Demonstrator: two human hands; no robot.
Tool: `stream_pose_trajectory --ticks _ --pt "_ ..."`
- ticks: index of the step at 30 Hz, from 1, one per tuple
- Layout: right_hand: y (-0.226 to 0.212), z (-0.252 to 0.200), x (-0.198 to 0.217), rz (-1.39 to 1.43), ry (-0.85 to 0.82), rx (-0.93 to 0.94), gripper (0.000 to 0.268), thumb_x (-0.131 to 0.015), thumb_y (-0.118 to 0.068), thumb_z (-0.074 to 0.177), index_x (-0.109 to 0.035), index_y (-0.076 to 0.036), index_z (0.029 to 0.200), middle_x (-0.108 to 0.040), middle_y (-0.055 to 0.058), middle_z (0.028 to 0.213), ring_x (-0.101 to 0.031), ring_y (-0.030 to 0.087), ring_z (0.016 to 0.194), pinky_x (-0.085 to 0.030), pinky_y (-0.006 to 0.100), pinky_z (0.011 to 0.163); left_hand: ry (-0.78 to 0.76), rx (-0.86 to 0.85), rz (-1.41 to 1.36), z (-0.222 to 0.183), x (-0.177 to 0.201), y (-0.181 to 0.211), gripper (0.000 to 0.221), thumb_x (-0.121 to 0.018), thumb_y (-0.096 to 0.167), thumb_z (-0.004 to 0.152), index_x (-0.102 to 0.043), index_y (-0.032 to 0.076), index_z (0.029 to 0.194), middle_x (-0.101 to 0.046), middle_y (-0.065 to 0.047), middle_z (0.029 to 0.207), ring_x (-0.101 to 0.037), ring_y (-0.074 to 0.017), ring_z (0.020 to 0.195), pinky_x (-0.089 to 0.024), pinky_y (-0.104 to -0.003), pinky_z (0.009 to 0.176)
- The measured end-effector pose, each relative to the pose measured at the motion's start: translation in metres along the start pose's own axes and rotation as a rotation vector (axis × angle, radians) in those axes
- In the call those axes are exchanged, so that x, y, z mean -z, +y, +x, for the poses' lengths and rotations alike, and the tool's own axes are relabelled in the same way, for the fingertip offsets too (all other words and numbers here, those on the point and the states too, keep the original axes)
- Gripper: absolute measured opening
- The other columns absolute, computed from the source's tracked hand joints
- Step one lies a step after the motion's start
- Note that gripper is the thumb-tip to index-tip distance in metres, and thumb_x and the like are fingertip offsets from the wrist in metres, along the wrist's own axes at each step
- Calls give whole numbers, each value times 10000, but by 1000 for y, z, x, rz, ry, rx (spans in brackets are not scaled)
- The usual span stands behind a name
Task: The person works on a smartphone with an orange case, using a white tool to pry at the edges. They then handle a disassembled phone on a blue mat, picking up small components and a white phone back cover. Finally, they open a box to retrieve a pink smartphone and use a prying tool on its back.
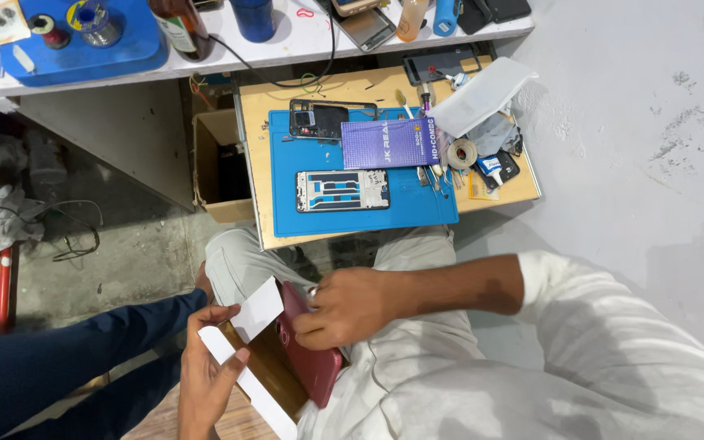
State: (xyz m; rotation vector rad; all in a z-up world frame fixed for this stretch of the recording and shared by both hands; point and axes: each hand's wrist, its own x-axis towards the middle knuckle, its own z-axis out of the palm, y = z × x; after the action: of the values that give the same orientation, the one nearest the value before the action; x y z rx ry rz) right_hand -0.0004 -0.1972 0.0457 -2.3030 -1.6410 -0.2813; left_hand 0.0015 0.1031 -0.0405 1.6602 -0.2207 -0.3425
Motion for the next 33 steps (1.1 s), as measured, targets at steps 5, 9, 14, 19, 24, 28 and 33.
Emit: stream_pose_trajectory --ticks 5,9,14,19,24,28,33 --pt "21 -49 55 44 356 -455 447 -744 -184 780 -699 -190 1225 -698 -10 1039 -649 164 789 -513 317 654 178 84 -136 5 -21 -20 729 -692 290 799 -439 -6 1416 -651 -213 1243 -573 -250 1094 -442 -361 958" --pt "56 -63 55 -402 216 -729 451 -814 -237 825 -721 -135 1254 -631 21 870 -581 173 594 -459 321 528 219 -50 -248 10 -33 -19 729 -634 299 806 -449 -46 1421 -624 -237 1261 -571 -267 1212 -403 -374 1091" --pt "88 -59 15 -530 63 -754 516 -761 -188 809 -706 -116 1317 -585 48 938 -610 164 633 -494 314 550 248 -56 -280 14 -38 -15 692 -589 264 772 -483 -74 1367 -611 -263 1277 -557 -305 1268 -372 -418 1140" --pt "105 -53 -27 -500 14 -817 492 -712 -134 892 -669 -112 1382 -566 75 981 -624 178 681 -521 328 557 309 -99 -296 12 -46 -14 679 -567 269 761 -501 -69 1345 -580 -243 1327 -534 -317 1322 -348 -431 1186" --pt "98 -46 -34 -328 -40 -918 591 -712 -401 872 -628 -79 1360 -570 119 980 -654 251 703 -529 379 510 365 -131 -330 11 -49 -13 653 -570 271 780 -518 -67 1337 -587 -234 1335 -535 -320 1309 -357 -435 1193" --pt "89 -43 -21 -171 -47 -921 622 -648 -507 935 -624 -65 1371 -575 116 1017 -658 262 718 -550 390 568 335 -142 -351 13 -46 -14 665 -579 283 789 -509 -58 1355 -578 -238 1353 -520 -321 1318 -351 -432 1193" --pt "6 -2 -37 199 -75 -598 1185 -741 -756 674 -338 -56 1541 -302 280 1542 -386 499 1377 -394 616 1059 307 -127 -343 14 -47 -8 822 -596 326 809 -369 -53 1502 -482 -250 1501 -438 -337 1453 -295 -444 1235"
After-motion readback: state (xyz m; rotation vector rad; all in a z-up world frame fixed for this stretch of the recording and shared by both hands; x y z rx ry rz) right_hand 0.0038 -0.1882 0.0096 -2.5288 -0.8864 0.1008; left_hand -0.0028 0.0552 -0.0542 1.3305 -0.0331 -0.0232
